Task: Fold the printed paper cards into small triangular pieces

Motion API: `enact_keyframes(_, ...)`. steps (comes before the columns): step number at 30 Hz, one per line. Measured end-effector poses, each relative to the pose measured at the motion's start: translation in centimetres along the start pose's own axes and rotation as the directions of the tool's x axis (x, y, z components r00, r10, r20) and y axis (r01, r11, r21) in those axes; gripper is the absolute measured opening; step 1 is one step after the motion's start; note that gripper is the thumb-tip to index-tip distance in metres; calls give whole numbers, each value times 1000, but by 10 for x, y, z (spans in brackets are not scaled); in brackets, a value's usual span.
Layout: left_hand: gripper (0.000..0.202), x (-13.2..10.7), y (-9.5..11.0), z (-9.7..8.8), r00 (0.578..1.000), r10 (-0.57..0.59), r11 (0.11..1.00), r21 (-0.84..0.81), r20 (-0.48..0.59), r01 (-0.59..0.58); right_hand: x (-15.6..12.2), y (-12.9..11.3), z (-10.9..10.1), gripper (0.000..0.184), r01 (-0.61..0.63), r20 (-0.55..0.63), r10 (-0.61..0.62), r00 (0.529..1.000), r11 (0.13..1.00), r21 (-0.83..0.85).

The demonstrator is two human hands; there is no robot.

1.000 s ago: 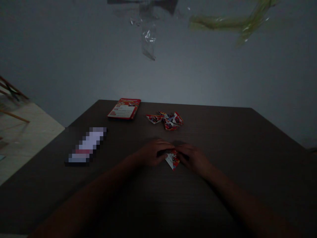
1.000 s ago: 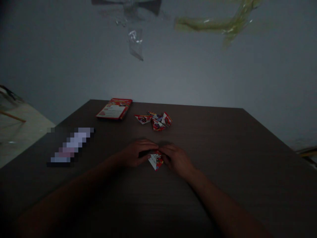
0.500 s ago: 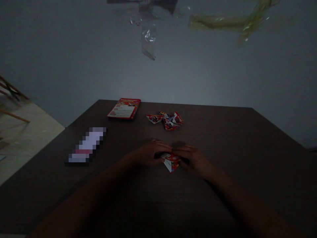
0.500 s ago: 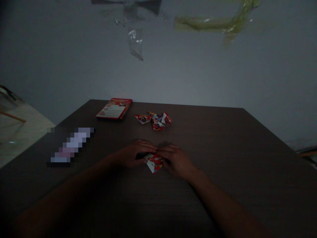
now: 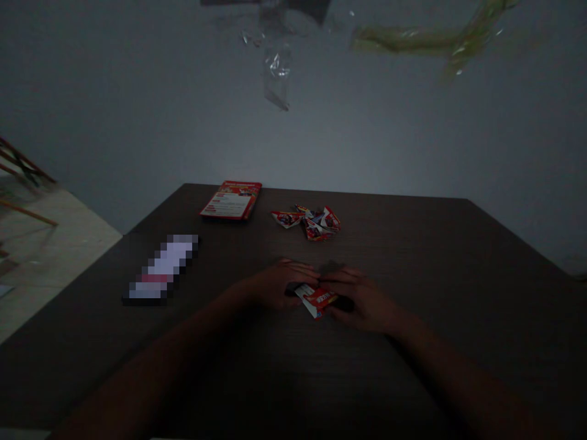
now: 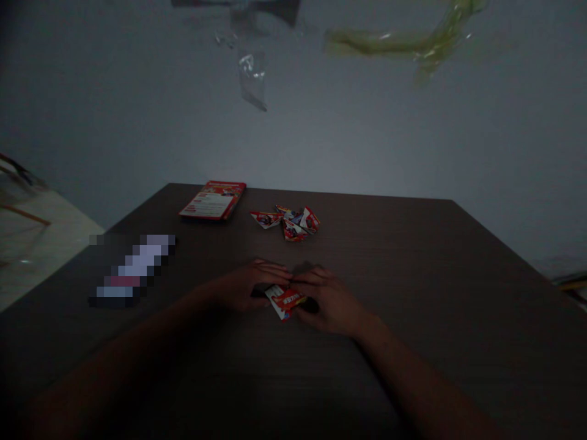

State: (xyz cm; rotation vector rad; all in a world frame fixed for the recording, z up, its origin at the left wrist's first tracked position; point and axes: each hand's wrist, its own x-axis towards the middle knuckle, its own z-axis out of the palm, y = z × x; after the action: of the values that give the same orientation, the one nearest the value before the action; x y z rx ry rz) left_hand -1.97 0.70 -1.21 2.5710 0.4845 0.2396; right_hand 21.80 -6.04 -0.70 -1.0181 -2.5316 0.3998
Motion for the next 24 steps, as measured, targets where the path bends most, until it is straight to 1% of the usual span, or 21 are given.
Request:
enact_keyframes(4, 56, 1, 2, -1, 1000, 3, 1000, -2, 1, -3, 0, 0, -1, 37, 5, -2, -5, 1000, 1000, -4)
enact_keyframes(8, 50, 1, 4, -2, 1000, -5, 1000, 2, 7, 5, 0, 0, 1, 34, 2, -11, -2, 1000, 1000, -5)
enact_keyframes(12, 47, 1, 4, -1, 1000, -2, 1000, -6, -17, 2, -1, 0, 4, 33, -10, -27, 10, 1000, 1000, -11)
enact_keyframes(20, 47, 2, 5, 0, 1000, -17, 1000, 13, -12, 17, 0, -1, 9, 34, -69, -32, 68, 997, 997, -32)
enact_keyframes(24, 50, 1, 4, 2, 1000, -30, 999, 25, -6, 30, 1, -1, 12, 33, -89, -41, 87, 995, 995, -48)
